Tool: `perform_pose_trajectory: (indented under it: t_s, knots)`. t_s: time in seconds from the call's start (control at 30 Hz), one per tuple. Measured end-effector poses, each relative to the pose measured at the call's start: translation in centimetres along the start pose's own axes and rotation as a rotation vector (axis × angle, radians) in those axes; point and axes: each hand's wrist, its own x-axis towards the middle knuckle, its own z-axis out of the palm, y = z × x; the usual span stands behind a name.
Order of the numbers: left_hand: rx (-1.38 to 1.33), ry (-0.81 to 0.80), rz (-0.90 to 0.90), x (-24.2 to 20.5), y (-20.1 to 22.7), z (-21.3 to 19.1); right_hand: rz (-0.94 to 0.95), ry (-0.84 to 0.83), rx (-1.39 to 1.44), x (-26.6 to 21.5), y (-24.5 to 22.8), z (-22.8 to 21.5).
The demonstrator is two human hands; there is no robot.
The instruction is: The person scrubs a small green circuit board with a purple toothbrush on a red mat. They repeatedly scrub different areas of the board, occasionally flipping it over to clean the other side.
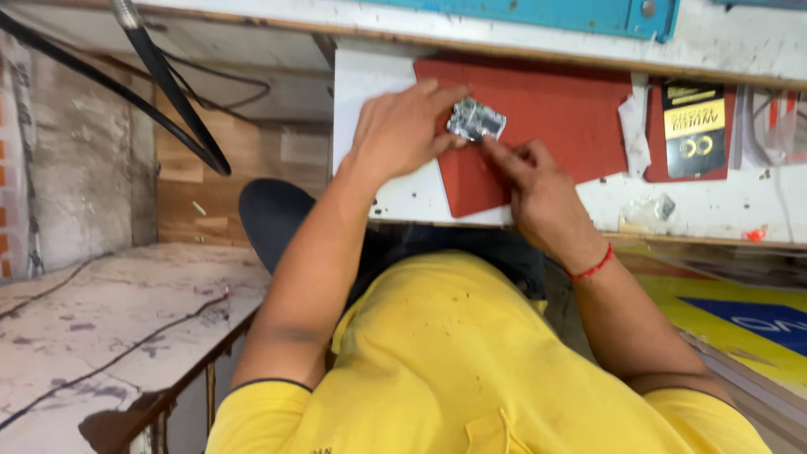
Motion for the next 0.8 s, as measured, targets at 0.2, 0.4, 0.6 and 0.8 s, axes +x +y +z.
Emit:
perform_pose_trajectory:
  t_s: [0.2,0.4,0.6,0.8]
  knots:
    - [-0.043,0.189,0.003,-1.0,0.2,1.0,-0.002,0.098,0.021,1.3,-0.2,1.3]
    - [0.080,0.440,0.018,-2.7,0.5,3.6,-0.034,0.046,-0.068,3.3,-0.5,0.9]
    - [0.009,0.426,-0.051,-2.6,0.1,4.0,-0.061,0.058,-0.138,4.5,0.0,-0.1]
    - [-0.022,0.415,-0.007,-2.6,0.4,2.7,-0.076,0.125,-0.097,3.4,-0.4,0.4]
